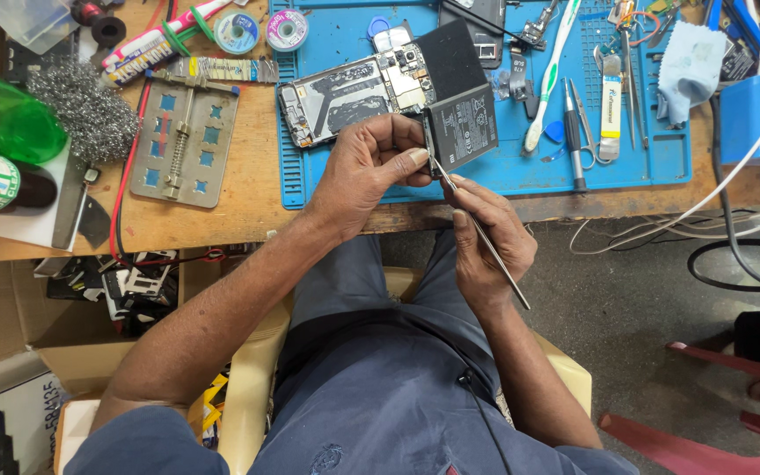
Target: The person sits at a repair bench holding a phone battery and uses a metal pry tool to scrape and clean the battery's edge and contacts. They then apply liquid from a syringe-style bottle onto the battery, touch its terminals with multimeter test probes, and press and reposition the battery on the mat.
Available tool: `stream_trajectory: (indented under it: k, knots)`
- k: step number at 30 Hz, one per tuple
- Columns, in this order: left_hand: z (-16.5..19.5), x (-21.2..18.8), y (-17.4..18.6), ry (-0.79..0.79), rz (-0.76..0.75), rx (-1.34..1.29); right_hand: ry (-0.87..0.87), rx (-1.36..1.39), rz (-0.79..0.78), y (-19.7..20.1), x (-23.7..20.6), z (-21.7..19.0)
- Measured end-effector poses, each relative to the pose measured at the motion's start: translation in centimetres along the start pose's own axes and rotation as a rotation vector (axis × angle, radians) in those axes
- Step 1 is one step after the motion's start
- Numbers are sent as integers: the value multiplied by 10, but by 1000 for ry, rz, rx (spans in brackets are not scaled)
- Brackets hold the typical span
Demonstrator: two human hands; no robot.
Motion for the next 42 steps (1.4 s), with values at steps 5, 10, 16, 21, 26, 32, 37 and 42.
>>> stream_trajectory:
  k: [5,10,16,21,26,32,37,42]
  knots:
    - [-1,0,-1,6,-8,-16,25,-72,1,0,-1,-2]
    - [-2,3,1,27,-15,-25,-7,-19,7,1,1,2]
    - [-5,8,2,48,-33,-69,-118,213,9,1,2,17]
    - [-7,13,2,69,-37,-96,-149,306,16,2,8,20]
    - [-5,13,3,68,-37,-106,-158,390,2,4,9,23]
    - [-7,22,4,86,-35,-113,105,167,67,31,12,21]
    - [-4,28,6,193,-184,34,115,-312,25,51,51,12]
    - [1,37,14,237,-282,109,156,-504,-339,33,79,10]
Point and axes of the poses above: each hand's wrist, its own x-axis towards the middle knuckle, its own y-axis out of the back of the hand, z = x × y, the point moved 5 cm from there along x, towards the middle knuckle, and after that the axes turned 5 degrees about -y, right-handed, at the moved point
